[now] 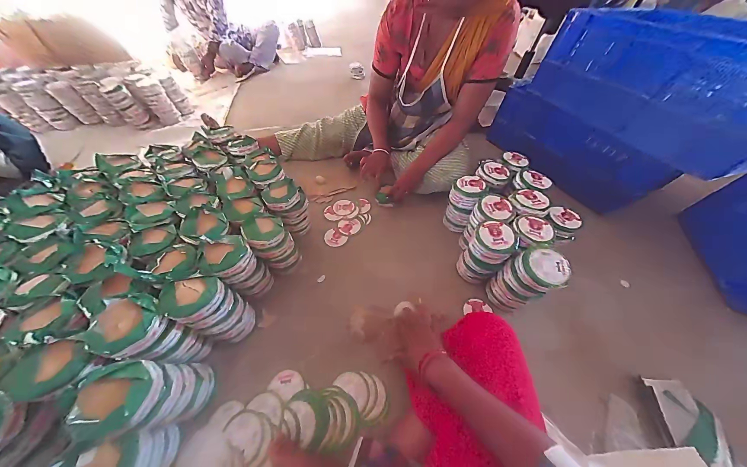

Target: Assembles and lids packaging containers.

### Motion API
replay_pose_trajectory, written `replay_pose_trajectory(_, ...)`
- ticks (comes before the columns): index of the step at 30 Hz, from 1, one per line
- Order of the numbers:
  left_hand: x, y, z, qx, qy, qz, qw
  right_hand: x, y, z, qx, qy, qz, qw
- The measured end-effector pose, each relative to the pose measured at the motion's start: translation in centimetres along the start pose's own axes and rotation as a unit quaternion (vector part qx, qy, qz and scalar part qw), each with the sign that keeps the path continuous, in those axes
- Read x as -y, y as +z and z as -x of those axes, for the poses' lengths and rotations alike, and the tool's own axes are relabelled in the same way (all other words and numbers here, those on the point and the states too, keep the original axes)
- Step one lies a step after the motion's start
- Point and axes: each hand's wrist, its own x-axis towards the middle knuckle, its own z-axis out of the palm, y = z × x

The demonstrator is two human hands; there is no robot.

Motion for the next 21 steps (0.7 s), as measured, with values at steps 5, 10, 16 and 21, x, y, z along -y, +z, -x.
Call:
replay_pose_trajectory(5,-3.5,3.0,1.8,-0.045,-0.044,0.106,0.992,0.1,0.6,0.1,0.005,-0.019,0.025,0.999)
replay_pose_trajectory(10,-6.7,4.8,3.9,-0.197,-0.073,0.19,0.959,-0.1,0.9,0.7,-0.025,-0.039,-0.032,0.998)
replay_pose_trajectory(16,-6.2,5.0,4.9,-0.218,-0.029,0.164,0.962,-1.0,-0.5,1.4,-0.067,-0.021,-0.15,0.986)
replay_pose_trajectory(21,-3.6,1.1,6.8,-0.152,0.066,0.277,0.947,-0.7,-1.2,1.4,-0.088,-0.005,-0.205,0.975)
